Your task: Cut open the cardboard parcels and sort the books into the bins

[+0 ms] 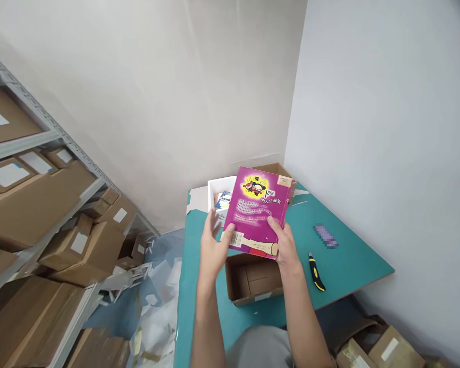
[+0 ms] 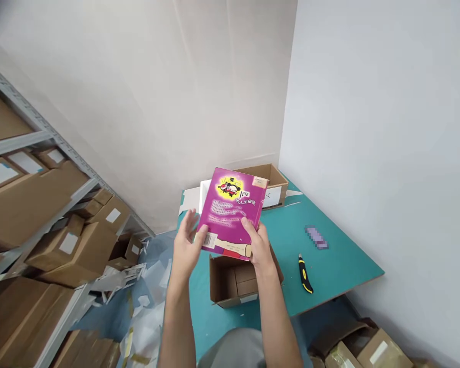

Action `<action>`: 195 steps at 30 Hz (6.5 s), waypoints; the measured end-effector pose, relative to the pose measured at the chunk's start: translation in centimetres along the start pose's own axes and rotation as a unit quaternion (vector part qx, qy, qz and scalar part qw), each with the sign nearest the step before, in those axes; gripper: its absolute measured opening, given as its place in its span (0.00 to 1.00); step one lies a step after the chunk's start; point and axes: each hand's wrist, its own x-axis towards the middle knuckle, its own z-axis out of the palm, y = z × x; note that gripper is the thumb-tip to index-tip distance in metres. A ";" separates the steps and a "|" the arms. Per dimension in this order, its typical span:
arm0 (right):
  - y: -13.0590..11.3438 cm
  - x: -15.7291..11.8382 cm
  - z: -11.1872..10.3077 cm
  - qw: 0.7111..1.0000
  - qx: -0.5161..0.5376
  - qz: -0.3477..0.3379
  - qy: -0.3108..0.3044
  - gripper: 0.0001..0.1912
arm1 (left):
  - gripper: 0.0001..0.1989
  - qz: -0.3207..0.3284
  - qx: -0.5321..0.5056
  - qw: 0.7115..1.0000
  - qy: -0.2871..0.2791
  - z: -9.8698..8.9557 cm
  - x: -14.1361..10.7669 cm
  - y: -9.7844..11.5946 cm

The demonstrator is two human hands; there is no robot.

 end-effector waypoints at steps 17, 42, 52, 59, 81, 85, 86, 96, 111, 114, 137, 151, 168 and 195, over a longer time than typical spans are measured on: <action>-3.2 2.9 -5.3 0.978 -0.118 -0.154 -0.082 0.34 | 0.21 0.082 0.089 0.993 0.009 13.9 -2.1 -2.5; -7.5 8.0 -16.7 0.956 -0.173 -0.203 0.121 0.28 | 0.24 -0.078 0.007 0.997 0.001 22.4 0.6 -4.6; -7.6 8.7 -17.1 0.995 -0.017 -0.082 0.045 0.25 | 0.27 0.153 0.236 0.938 -0.202 26.3 -2.1 -3.5; -9.9 8.8 -20.3 0.996 0.059 0.044 -0.042 0.25 | 0.34 -0.031 0.037 0.998 -0.034 23.3 1.7 -3.5; -7.3 10.2 -17.6 0.988 -0.100 -0.113 0.036 0.24 | 0.19 0.119 0.155 0.975 -0.106 26.5 -1.2 -3.9; -7.8 11.0 -18.4 0.999 -0.015 -0.036 0.013 0.26 | 0.22 0.030 0.056 0.996 0.069 24.1 0.7 -3.5; -7.8 11.0 -18.5 1.000 -0.006 -0.026 0.010 0.27 | 0.25 0.014 0.042 0.993 0.114 23.5 1.2 -3.6; -7.3 12.3 -19.3 1.000 -0.004 -0.009 -0.023 0.28 | 0.29 -0.181 -0.107 0.977 -0.041 22.5 1.5 -5.2; -7.2 10.3 -17.5 0.981 -0.142 -0.131 0.026 0.23 | 0.22 0.092 0.215 0.964 -0.126 27.0 -2.1 -4.8; -8.0 11.0 -19.1 0.993 -0.051 -0.105 -0.005 0.27 | 0.29 0.038 0.155 0.985 -0.064 25.4 -0.9 -4.2; -5.6 8.0 -15.6 0.969 -0.212 -0.119 0.036 0.23 | 0.17 0.072 0.199 0.976 -0.042 24.9 -3.6 -4.7; -4.7 7.6 -15.0 0.987 -0.123 0.017 -0.102 0.28 | 0.30 -0.129 -0.045 0.990 -0.039 13.1 1.8 -3.8; -0.4 4.8 -7.9 0.951 -0.249 -0.123 -0.138 0.16 | 0.03 0.164 0.151 0.973 0.069 2.9 0.2 -3.7; 1.0 3.5 -4.2 0.968 -0.129 0.128 -0.175 0.31 | 0.23 -0.108 -0.002 0.989 0.100 -1.6 1.4 -7.8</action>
